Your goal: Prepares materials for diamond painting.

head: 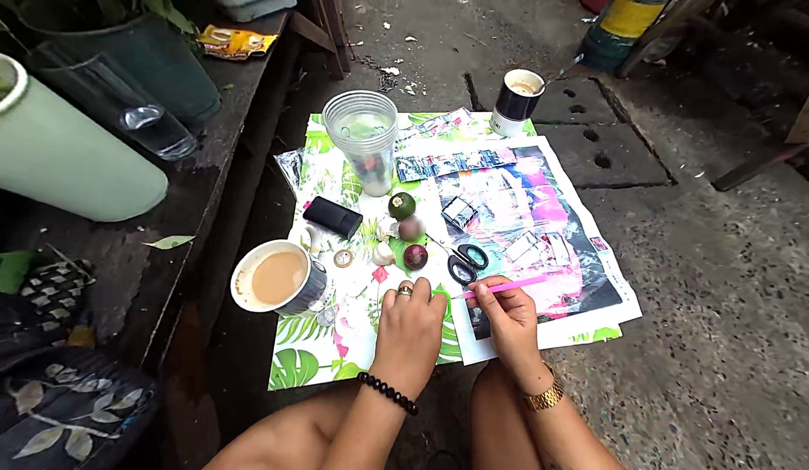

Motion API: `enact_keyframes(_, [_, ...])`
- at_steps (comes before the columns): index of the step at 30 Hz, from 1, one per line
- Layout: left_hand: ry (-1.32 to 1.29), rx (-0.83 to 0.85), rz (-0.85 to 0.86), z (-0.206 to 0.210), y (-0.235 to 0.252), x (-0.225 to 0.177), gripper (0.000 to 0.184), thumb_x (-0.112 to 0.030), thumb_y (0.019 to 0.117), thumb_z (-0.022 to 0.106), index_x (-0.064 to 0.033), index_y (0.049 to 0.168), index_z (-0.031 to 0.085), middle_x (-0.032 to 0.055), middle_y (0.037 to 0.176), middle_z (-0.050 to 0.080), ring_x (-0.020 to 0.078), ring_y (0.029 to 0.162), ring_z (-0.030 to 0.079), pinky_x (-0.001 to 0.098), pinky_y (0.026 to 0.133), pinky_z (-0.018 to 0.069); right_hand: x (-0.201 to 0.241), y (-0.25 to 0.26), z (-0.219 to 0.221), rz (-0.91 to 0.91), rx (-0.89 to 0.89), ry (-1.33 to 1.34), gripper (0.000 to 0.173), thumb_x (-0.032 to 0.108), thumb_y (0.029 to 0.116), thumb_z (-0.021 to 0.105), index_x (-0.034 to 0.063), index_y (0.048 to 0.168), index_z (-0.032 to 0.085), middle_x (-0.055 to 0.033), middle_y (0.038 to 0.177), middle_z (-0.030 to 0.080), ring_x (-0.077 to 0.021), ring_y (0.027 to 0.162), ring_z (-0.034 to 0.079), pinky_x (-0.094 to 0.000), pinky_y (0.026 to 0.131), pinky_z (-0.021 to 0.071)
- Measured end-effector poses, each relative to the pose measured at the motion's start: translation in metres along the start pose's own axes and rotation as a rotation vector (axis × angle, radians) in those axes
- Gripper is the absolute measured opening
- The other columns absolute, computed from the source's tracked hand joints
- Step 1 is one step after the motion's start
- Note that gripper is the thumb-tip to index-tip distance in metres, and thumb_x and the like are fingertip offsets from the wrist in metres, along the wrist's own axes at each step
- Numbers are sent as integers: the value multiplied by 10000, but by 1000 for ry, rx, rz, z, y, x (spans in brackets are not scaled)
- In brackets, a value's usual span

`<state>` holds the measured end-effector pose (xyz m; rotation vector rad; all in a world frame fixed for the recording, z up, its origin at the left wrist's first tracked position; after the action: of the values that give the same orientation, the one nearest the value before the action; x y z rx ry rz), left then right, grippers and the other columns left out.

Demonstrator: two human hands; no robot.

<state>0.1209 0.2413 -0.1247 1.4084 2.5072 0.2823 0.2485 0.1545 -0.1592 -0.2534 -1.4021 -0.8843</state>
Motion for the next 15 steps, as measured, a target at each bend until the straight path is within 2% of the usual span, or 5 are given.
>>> enact_keyframes(4, [-341,-137,-109,-5,-2,7,67,-109,913,659,-102,905,725,99,958,664,292,921,667,480,781,532,6,0,0,65,-16,240,178,53,1042,531,35,1017,706,-38,913,752,-96,804,723,-259,791,613])
enact_keyframes(7, [-764,-238,-150,-11,-2,8,116,-168,958,608,-127,941,715,6,998,631,75,972,606,226,820,505,20,0,7,262,-27,582,224,111,1081,467,41,1013,669,-173,968,770,-287,936,773,-433,878,630])
enact_keyframes(9, [-981,-295,-119,-10,-2,6,86,-140,960,625,-109,934,702,-8,995,628,34,960,610,171,802,517,31,-2,13,346,-44,678,254,129,1099,415,54,1003,638,-144,886,758,-287,873,777,-459,826,645])
enact_keyframes(11, [-1105,-324,-99,-8,-3,4,63,-133,963,643,-118,939,700,-9,997,645,57,962,639,187,798,545,40,-3,19,381,-67,693,261,124,1107,369,56,998,595,-117,825,743,-257,784,772,-435,743,658])
enact_keyframes(15, [-1218,-342,-81,-8,-5,3,49,-160,972,665,-145,951,706,-28,1007,646,60,963,652,196,828,569,49,-7,23,371,-100,657,231,97,1106,363,47,1006,566,-103,802,733,-240,744,770,-412,684,664])
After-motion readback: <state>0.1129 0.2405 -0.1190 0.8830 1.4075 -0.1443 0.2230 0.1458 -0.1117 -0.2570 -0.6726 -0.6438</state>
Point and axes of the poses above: each hand's wrist, its own y-axis towards the middle knuckle, its own z-axis out of the palm, x = y × z, the point moved 2 cm from there along y, towards the middle knuckle
